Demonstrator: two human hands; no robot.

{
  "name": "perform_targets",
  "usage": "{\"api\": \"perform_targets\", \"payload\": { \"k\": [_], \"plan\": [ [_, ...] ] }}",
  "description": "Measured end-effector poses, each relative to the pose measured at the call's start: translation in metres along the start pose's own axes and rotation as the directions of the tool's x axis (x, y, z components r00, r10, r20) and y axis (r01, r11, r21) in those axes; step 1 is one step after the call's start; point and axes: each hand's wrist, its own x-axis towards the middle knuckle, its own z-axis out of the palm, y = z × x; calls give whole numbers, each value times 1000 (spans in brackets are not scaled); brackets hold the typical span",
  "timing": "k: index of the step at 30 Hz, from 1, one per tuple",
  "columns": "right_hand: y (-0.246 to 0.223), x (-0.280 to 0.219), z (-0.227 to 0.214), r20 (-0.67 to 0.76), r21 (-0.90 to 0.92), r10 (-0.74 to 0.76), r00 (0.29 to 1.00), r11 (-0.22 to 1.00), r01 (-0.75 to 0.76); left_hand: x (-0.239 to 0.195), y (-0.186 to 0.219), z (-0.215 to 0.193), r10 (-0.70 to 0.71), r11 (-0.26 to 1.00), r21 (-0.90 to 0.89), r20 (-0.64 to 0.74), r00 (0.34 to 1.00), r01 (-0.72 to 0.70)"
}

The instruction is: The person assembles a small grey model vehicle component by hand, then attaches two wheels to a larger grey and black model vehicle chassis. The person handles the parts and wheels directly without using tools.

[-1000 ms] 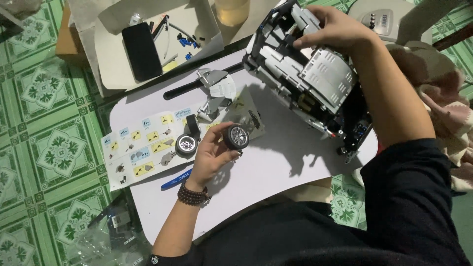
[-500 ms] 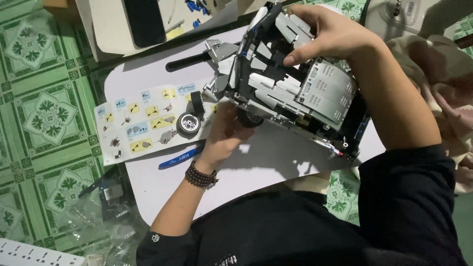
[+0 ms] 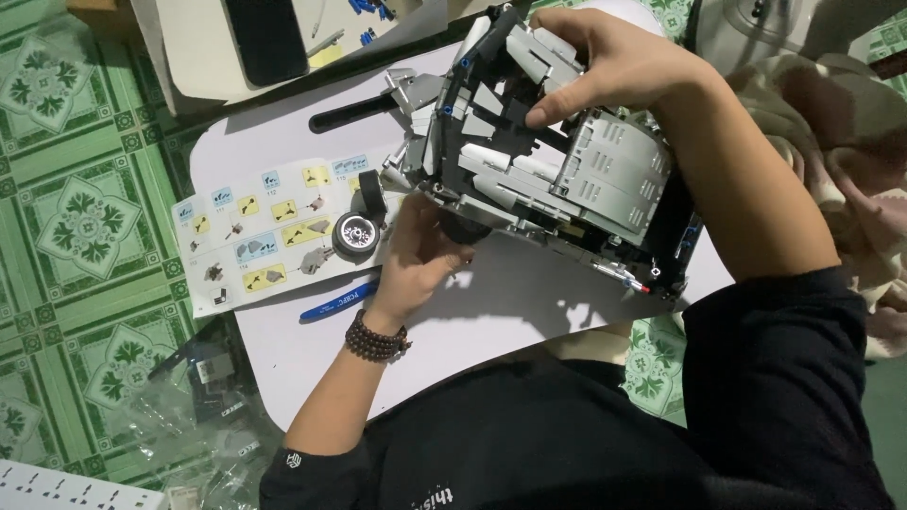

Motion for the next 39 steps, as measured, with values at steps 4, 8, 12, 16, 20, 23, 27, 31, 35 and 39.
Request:
{"api": "perform_targets", "payload": {
  "k": [4,8,12,16,20,23,27,31,35,39],
  "plan": [
    [9,2,2,25,109,-3,1000,994,0,3,3,6,-10,998,-58,-26,1000,8],
    [9,3,3,20,66,-21,1000,998,20,3,6,10,-4,997,-72,-60,998,0],
    [6,1,3,-17,5,37,999,999,-37,2,0,11,92,995,-33,-85,992,-95],
    [12,2,3,10,-5,-28,1000,1000,28,1,1,16,65,996,75,-153,986,-54],
    [12,3,4,17,7,-50,999,999,49,1,13,25,45,999,8,-207,977,-44],
    [8,2,6,8,-19,-28,1000,999,29,1,15,28,92,994,85,-239,967,-73],
    [6,2,7,1,-17,-13,1000,1000,13,0,12,28,188,940,324,-240,953,-104],
    [5,5,9,2,-37,-47,999,998,47,5,13,29,263,915,373,-253,931,-157],
    [1,6,14,-31,-88,-74,997,994,71,7,16,30,318,875,449,-255,913,-179],
    [23,5,5,4,89,34,999,995,-34,2,13,23,186,954,274,-220,957,-123]
  ]
}}
